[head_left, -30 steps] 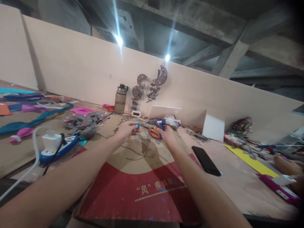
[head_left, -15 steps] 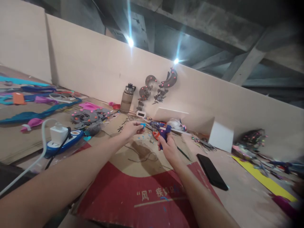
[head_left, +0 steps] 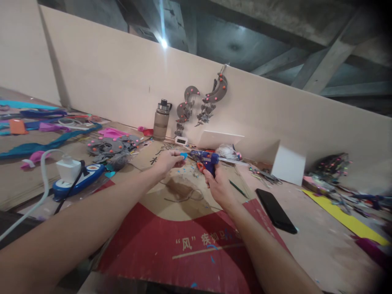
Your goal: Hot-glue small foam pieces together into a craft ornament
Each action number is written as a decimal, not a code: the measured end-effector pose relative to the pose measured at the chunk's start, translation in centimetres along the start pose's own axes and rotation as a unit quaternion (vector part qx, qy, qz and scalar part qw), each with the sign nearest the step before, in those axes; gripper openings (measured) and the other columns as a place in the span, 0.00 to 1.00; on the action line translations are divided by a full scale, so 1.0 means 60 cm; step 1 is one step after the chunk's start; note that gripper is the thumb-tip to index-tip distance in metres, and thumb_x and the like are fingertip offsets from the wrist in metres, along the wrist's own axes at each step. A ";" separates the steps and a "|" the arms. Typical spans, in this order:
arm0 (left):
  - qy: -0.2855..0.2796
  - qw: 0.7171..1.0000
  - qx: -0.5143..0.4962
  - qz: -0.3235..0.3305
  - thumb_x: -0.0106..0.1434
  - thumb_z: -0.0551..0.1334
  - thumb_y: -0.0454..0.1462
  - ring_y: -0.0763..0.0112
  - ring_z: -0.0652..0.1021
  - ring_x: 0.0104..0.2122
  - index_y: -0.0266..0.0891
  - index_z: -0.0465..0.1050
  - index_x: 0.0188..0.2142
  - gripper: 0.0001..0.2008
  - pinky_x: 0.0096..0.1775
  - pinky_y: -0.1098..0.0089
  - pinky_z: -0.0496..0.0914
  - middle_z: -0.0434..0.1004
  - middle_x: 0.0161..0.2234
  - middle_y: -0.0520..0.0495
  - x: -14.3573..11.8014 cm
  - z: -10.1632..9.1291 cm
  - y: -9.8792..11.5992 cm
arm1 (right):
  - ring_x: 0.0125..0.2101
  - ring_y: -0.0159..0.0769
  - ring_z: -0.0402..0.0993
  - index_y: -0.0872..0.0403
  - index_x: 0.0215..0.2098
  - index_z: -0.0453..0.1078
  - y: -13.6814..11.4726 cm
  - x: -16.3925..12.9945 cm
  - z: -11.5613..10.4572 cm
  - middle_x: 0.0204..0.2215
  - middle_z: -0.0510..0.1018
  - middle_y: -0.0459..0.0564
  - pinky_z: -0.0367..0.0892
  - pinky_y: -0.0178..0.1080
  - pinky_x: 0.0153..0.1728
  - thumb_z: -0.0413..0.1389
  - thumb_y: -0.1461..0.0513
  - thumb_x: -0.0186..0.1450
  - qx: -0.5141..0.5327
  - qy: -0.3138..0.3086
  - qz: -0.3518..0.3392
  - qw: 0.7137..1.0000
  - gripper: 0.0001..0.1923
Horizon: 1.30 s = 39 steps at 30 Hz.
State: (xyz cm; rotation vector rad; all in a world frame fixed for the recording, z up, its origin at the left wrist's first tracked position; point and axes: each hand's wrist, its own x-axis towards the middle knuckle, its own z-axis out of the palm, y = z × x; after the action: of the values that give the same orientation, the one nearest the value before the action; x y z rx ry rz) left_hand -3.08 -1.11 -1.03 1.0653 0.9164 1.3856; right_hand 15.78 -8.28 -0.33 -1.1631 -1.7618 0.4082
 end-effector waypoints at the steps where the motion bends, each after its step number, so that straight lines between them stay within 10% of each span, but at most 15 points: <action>1: -0.003 1.000 0.002 0.002 0.49 0.68 0.31 0.73 0.75 0.23 0.32 0.71 0.24 0.07 0.32 0.70 0.71 0.74 0.22 0.48 0.000 0.000 -0.001 | 0.34 0.38 0.69 0.51 0.53 0.60 0.002 0.000 0.000 0.37 0.73 0.51 0.67 0.39 0.35 0.49 0.57 0.64 -0.012 -0.002 -0.007 1.000 0.19; 39: -0.038 0.998 0.029 0.034 0.49 0.68 0.34 0.73 0.74 0.23 0.32 0.72 0.25 0.07 0.30 0.70 0.70 0.75 0.23 0.46 0.000 0.000 -0.004 | 0.50 0.45 0.66 0.54 0.54 0.60 0.005 0.004 -0.003 0.45 0.73 0.57 0.59 0.46 0.51 0.48 0.56 0.65 -0.097 0.006 -0.028 0.995 0.21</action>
State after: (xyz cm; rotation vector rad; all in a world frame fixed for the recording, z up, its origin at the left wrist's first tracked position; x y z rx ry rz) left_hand -3.03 -1.06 -1.28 1.1953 0.8772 1.3718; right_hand 16.08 -7.96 -0.31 -1.2444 -1.8502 0.1992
